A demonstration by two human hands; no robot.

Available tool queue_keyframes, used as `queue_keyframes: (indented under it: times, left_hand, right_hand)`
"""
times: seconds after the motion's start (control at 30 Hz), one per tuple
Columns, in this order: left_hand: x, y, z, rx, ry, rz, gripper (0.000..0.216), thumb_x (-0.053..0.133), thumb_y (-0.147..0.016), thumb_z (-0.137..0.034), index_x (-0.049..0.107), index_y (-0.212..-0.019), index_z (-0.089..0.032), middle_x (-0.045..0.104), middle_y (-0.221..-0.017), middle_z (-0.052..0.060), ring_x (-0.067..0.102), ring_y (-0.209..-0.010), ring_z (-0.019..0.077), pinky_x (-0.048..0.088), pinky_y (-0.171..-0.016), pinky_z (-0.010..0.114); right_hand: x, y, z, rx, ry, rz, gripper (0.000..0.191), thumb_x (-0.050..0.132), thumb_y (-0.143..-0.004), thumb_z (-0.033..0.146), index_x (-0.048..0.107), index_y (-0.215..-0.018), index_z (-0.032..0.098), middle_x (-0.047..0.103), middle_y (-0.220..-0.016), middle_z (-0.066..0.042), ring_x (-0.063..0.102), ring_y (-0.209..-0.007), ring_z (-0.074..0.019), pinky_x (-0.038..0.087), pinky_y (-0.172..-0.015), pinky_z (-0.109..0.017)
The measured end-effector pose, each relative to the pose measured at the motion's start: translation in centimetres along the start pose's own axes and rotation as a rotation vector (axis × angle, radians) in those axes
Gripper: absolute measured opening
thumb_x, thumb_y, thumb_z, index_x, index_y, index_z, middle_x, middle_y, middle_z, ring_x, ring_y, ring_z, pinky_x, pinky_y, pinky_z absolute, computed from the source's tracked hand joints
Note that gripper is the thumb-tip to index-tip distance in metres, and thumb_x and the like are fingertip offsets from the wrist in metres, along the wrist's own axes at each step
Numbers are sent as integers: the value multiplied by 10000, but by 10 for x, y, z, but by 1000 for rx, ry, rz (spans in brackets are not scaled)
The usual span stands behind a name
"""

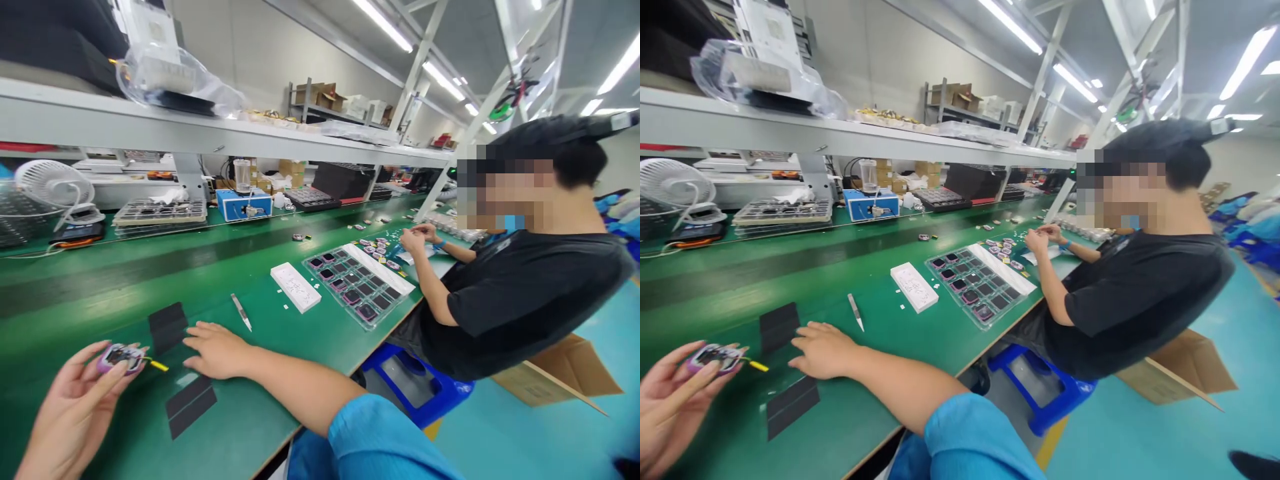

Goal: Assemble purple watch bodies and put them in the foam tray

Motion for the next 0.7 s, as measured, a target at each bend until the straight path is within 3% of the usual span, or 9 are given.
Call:
queue_keyframes:
  times: [0.17,0.33,0.5,0.7]
  left_hand:
    - [21,16,-2,-96,154,87,490,840,-513,-266,642,-961,-235,717,-902,26,666,-807,170,556,-708,201]
    - [20,19,0,-96,235,179,425,803,-589,-209,643,-982,-200,697,-959,71,660,-865,205,558,-737,259]
    - [19,19,0,-83,244,239,415,799,-588,-166,639,-970,-195,681,-957,64,648,-823,175,553,-704,244]
    - [18,20,0,-102,237,272,428,803,-579,-181,621,-966,-187,680,-940,72,646,-792,185,550,-682,258]
  right_hand:
    - [-20,9,4,37,-238,-372,255,536,-861,226,636,-1083,152,622,-1168,-85,528,-1136,-167,380,-1026,-312]
    - [-26,14,13,27,-446,-459,195,551,-830,187,670,-983,179,668,-1036,-67,578,-1028,-161,425,-962,-333]
    - [-13,11,22,109,-836,-332,192,589,-793,251,658,-965,200,667,-1019,-54,614,-972,-168,462,-916,-354]
    - [-1,9,26,317,-1502,77,451,763,-616,371,602,-987,170,673,-881,-29,663,-815,-154,490,-855,-354]
Point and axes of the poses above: each hand's wrist, its own y-axis away from the middle knuckle, its own x-axis out of the palm, z = x × y, the point moved 1 cm from there along -y, towards the middle knuckle
